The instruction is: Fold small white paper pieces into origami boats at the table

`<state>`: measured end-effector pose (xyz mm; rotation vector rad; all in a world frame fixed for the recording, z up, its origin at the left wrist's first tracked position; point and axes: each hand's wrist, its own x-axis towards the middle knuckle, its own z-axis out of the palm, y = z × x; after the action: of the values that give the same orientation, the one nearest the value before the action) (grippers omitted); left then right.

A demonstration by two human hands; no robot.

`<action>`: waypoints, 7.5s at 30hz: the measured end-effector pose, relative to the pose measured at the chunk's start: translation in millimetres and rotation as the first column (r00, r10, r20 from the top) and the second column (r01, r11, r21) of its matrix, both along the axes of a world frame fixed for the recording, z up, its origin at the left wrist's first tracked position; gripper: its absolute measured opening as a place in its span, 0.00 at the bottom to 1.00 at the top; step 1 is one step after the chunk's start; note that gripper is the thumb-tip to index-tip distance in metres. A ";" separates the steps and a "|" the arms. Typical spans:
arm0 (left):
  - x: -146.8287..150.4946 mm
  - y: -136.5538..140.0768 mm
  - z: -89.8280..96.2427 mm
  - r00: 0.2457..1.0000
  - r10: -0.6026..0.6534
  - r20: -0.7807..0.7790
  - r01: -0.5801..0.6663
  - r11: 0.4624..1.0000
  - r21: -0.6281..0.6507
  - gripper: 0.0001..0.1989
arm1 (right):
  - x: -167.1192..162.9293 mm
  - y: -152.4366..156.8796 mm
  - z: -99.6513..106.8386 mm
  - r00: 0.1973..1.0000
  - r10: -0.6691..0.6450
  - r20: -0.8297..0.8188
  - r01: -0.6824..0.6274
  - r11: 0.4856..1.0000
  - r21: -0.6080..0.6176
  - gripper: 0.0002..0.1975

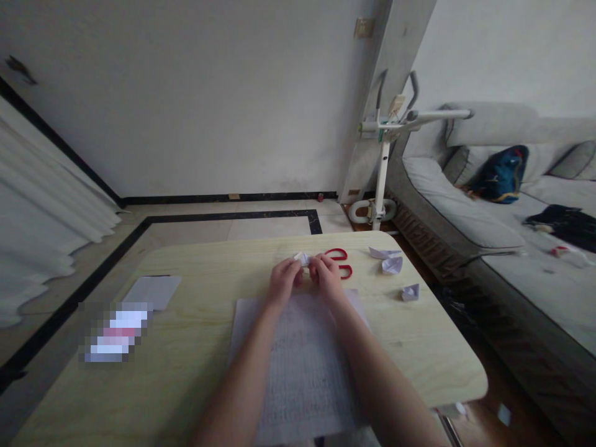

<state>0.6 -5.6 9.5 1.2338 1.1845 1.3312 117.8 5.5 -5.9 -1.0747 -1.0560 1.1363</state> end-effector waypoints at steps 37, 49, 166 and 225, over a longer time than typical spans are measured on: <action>0.9 7.3 -6.8 0.995 0.099 -0.017 -0.099 0.995 -0.016 0.14 | -1.3 1.9 1.7 0.996 -0.053 0.065 0.050 0.998 0.046 0.14; 0.1 5.2 -6.2 0.997 0.072 -0.034 -0.072 0.997 -0.002 0.14 | 0.5 5.7 -5.2 0.997 -0.082 0.010 0.082 0.996 0.035 0.14; -0.7 -2.2 -17.0 0.752 0.127 -0.647 0.005 0.980 0.198 0.19 | -3.3 -4.0 -4.9 0.794 -0.294 0.532 0.088 0.922 0.378 0.09; -1.0 4.1 -10.7 0.997 -0.003 -0.071 0.003 1.000 0.000 0.18 | -1.6 -5.4 -1.6 0.879 -0.238 0.413 0.080 0.928 0.364 0.08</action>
<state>-0.4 -1.5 -1.2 1.2911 1.2321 1.2948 116.2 0.0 -7.5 -1.1488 -1.4353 0.5441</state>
